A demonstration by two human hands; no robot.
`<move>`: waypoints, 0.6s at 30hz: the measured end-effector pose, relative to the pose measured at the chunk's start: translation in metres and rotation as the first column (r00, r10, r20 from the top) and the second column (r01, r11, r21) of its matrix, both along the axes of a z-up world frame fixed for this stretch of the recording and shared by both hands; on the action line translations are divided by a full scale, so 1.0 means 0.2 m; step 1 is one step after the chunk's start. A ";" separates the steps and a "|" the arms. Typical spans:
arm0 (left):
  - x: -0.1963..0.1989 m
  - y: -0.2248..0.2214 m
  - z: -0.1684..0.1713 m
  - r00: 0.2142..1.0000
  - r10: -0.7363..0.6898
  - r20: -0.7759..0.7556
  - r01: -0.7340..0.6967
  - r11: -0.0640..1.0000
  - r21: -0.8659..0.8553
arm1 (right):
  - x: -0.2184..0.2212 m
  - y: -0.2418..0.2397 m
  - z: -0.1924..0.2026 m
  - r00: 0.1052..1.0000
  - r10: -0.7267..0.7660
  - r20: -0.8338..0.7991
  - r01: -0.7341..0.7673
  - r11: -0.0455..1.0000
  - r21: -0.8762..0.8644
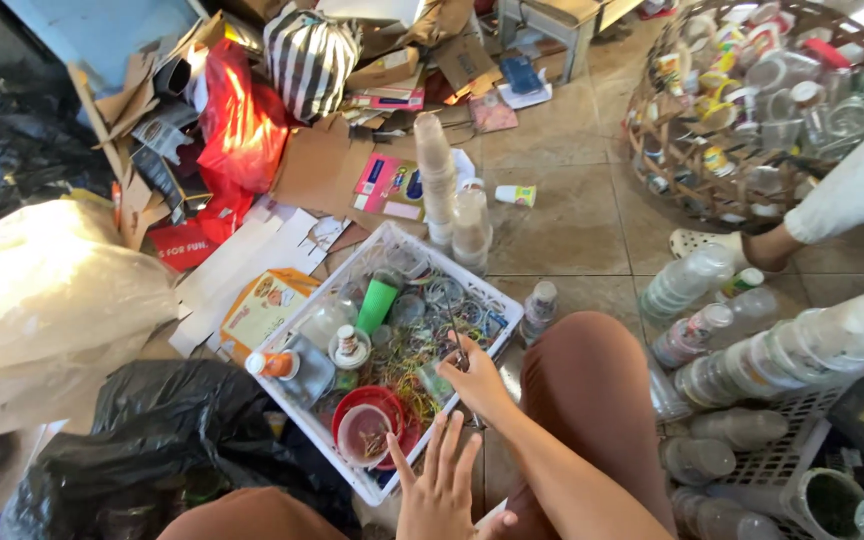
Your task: The person sits on the floor and uses a knife to cut open small plastic cups, then pulls rubber bands out of the cups and drops the bands into a white tray. Empty cups are placed into a black plastic bag beside them.
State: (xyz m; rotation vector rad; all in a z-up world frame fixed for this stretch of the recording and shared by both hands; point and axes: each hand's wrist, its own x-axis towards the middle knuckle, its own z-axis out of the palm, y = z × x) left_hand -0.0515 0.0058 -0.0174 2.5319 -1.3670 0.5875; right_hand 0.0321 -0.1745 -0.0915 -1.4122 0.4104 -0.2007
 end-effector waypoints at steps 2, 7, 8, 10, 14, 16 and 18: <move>0.01 -0.02 0.00 0.999 -0.010 0.049 0.009 1.000 0.015 | 0.02 -0.01 -0.02 1.000 -0.019 -0.004 0.019 1.000 0.015; -0.02 -0.03 0.31 0.997 0.071 0.015 -0.062 0.948 -0.311 | -0.05 0.03 0.01 0.998 -0.066 -0.006 0.067 0.997 0.037; -0.02 -0.03 0.24 0.997 0.073 0.020 -0.063 0.948 -0.312 | -0.04 0.02 0.02 0.998 -0.064 -0.001 0.064 0.997 0.037; 0.02 -0.03 0.12 0.977 0.213 -0.034 -0.210 0.904 -0.372 | 0.01 0.00 0.06 0.996 -0.082 0.027 0.082 0.997 -0.006; 0.01 -0.08 -0.17 0.957 0.290 -0.018 -0.272 0.873 -0.405 | 0.01 0.02 -0.02 0.999 -0.032 -0.022 0.033 0.999 0.030; 0.06 -0.06 -0.24 0.946 0.236 0.224 -0.134 0.909 -0.395 | 0.02 0.02 -0.05 0.999 -0.031 0.041 0.028 0.997 0.067; 0.12 0.00 -0.20 0.951 0.282 0.129 -0.194 0.866 -0.460 | 0.02 0.02 -0.03 0.999 -0.027 0.027 0.026 0.998 0.064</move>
